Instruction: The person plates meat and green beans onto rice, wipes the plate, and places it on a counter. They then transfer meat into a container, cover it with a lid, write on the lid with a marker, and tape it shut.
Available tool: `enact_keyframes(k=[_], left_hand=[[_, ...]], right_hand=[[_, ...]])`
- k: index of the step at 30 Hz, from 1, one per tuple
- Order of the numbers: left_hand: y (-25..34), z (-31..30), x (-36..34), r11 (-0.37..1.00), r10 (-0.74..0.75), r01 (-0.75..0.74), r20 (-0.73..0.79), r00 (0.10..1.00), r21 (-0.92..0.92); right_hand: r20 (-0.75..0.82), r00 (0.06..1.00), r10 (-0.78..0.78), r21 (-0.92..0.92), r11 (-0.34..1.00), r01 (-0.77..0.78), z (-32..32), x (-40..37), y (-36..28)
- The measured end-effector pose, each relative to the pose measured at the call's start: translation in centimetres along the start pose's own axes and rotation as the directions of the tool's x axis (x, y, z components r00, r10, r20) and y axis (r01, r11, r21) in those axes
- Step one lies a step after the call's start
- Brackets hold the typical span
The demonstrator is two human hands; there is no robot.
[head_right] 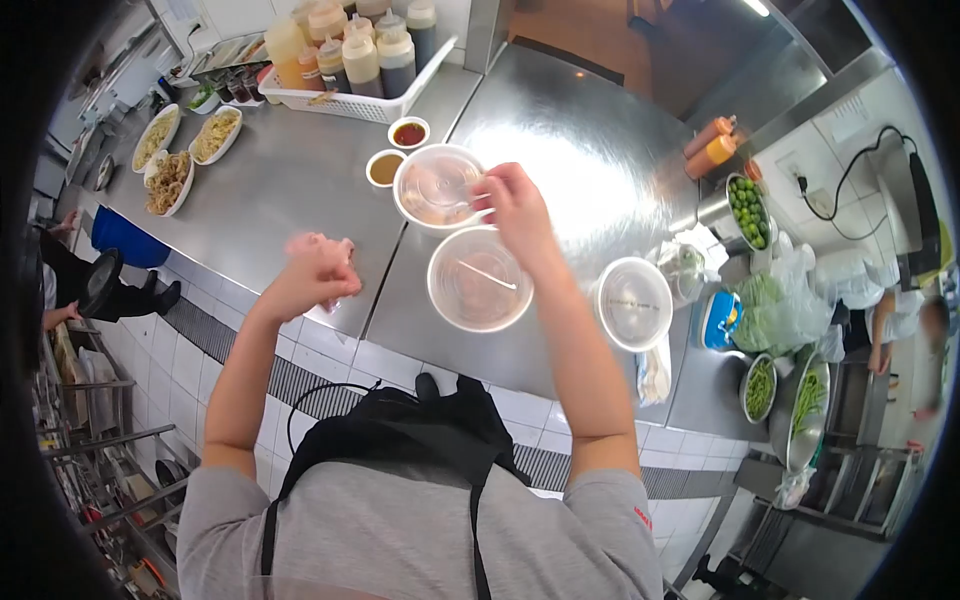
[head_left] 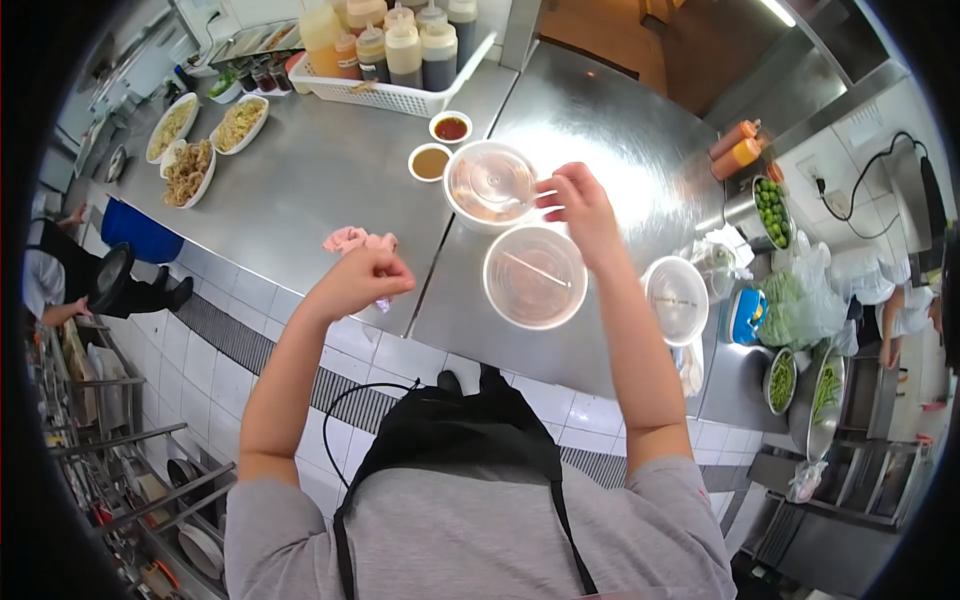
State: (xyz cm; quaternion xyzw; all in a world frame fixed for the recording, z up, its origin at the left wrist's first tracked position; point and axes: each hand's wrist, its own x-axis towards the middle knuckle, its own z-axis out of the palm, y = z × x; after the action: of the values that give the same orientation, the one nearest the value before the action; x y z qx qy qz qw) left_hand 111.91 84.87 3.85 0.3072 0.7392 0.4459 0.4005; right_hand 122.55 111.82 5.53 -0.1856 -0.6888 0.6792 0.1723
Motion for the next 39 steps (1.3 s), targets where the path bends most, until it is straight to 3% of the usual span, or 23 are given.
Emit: enact_keyframes(k=[1, 3, 6, 8, 12, 14, 15, 17, 21, 23, 27, 30, 32, 36, 37, 38, 39], left_hand=[[-0.4, -0.6, -1.2, 0.998, -0.052, 0.051, -0.050, 0.997, -0.022], [-2.9, -1.7, -4.5, 0.984, -0.166, 0.155, -0.143, 0.976, -0.088], [-6.6, -1.8, -9.0, 0.925, -0.324, 0.266, -0.198, 0.925, -0.272], [-6.7, -1.2, -10.5, 0.907, -0.358, 0.286, -0.207, 0.911, -0.310], [-6.8, -0.7, -11.1, 0.907, -0.349, 0.292, -0.153, 0.924, -0.304], [-6.5, -0.4, -10.7, 0.912, -0.332, 0.280, -0.139, 0.933, -0.298], [-6.3, -0.1, -10.4, 0.915, -0.321, 0.277, -0.114, 0.940, -0.292], [-5.6, 0.5, -9.7, 0.920, -0.294, 0.270, -0.042, 0.955, -0.285], [-5.4, 1.5, -8.3, 0.967, -0.175, 0.177, 0.031, 0.984, -0.182], [-6.0, 1.2, -7.7, 0.972, -0.178, 0.181, 0.033, 0.984, -0.153], [-5.2, 0.1, -7.7, 0.979, -0.206, 0.206, -0.012, 0.979, 0.006], [-3.8, -0.9, -7.4, 0.973, -0.179, 0.183, -0.039, 0.983, 0.144], [-1.9, -1.3, -6.7, 0.931, -0.130, 0.142, -0.056, 0.990, 0.336], [-1.6, -2.8, -4.0, 0.899, -0.019, 0.011, 0.013, 1.000, 0.438], [-1.2, -3.1, -3.3, 0.920, -0.004, -0.019, 0.058, 0.998, 0.391], [-1.0, -3.4, -2.5, 0.938, 0.013, -0.046, 0.099, 0.995, 0.342], [-0.9, -3.7, -1.5, 0.972, 0.000, -0.043, 0.181, 0.983, 0.231]], right_hand=[[0.024, 1.000, -0.010, -0.035, 0.999, 0.011, 1.8, 0.5, 0.4], [0.037, 0.965, -0.260, -0.453, 0.856, 0.248, 5.6, -0.8, 1.8], [0.122, 0.936, -0.331, -0.482, 0.804, 0.347, 10.1, -1.7, 6.0], [0.095, 0.828, -0.552, -0.739, 0.518, 0.430, 11.8, -2.8, 7.2], [0.184, 0.854, -0.487, -0.691, 0.553, 0.464, 11.1, -4.0, 7.1], [0.269, 0.814, -0.516, -0.822, 0.317, 0.473, 10.2, -4.4, 6.9], [0.272, 0.814, -0.513, -0.820, 0.320, 0.475, 9.3, -4.2, 7.0], [0.434, 0.769, -0.470, -0.778, 0.235, 0.583, 6.9, -3.7, 7.5], [0.494, 0.734, -0.467, -0.671, 0.332, 0.663, 3.1, -3.1, 7.3], [0.461, 0.741, -0.488, -0.597, 0.448, 0.666, 2.3, -3.5, 7.0], [0.423, 0.780, -0.462, -0.568, 0.536, 0.625, 2.2, -6.7, 6.4], [0.321, 0.837, -0.443, -0.560, 0.623, 0.546, 2.2, -9.9, 6.7], [0.226, 0.853, -0.470, -0.590, 0.631, 0.504, 1.9, -11.6, 7.3], [0.115, 0.881, -0.458, -0.579, 0.690, 0.434, 1.6, -13.5, 7.0], [-0.050, 0.927, -0.372, -0.340, 0.879, 0.334, 1.5, -13.6, 7.1], [-0.181, 0.954, -0.239, -0.051, 0.971, 0.233, 1.5, -13.8, 7.1], [-0.188, 0.953, -0.238, -0.054, 0.971, 0.232, 1.1, -14.1, 7.0]])
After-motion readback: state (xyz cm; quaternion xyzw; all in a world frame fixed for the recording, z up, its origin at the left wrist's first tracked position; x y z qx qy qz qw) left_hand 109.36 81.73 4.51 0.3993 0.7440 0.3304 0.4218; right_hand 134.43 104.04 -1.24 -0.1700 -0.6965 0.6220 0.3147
